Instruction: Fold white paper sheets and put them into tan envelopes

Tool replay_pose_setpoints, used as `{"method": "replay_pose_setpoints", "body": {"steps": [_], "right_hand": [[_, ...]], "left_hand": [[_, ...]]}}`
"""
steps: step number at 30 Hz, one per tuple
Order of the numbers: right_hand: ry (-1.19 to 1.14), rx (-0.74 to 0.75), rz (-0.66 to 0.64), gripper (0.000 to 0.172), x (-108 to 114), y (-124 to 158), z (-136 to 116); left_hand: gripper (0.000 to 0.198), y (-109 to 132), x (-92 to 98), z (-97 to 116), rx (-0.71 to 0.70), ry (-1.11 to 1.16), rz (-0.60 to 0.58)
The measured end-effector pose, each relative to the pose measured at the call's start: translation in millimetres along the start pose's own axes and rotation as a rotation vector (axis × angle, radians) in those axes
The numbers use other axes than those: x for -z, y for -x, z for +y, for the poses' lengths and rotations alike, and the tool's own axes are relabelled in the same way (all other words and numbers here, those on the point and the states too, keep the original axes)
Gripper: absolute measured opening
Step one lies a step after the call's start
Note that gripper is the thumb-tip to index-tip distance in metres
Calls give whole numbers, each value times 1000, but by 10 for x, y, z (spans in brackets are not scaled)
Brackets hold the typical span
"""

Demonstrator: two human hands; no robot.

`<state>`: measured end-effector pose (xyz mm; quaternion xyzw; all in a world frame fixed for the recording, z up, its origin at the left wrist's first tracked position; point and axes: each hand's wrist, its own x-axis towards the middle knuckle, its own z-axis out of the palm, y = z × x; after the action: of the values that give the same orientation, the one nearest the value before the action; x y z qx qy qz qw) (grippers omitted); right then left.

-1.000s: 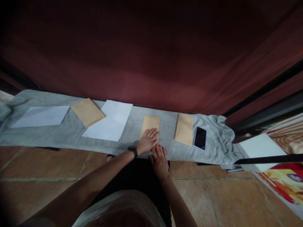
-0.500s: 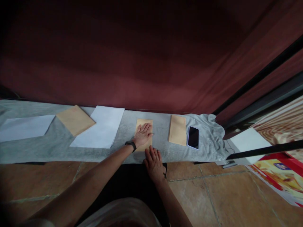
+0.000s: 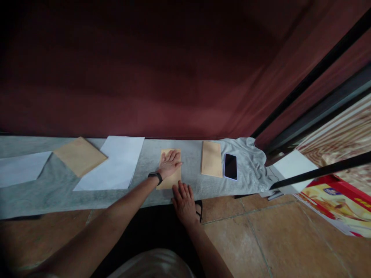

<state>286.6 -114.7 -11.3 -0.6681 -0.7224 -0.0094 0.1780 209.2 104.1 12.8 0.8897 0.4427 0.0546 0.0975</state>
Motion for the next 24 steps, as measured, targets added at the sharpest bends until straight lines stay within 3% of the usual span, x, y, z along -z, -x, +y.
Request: {"method": "replay_pose_setpoints", "body": {"steps": [4, 8, 19, 24], "right_hand": [[-11, 4, 2, 56, 8, -4, -2], [-36, 3, 46, 53, -15, -3, 0], [-177, -30, 155, 44, -40, -67, 86], [-238, -52, 129, 40, -23, -324, 222]], "left_hand": [[61, 9, -12, -14, -8, -6, 3], [56, 175, -83, -47, -104, -1, 46], [50, 1156, -55, -44, -369, -30, 76], [55, 1466, -1, -113, -460, -68, 79]]}}
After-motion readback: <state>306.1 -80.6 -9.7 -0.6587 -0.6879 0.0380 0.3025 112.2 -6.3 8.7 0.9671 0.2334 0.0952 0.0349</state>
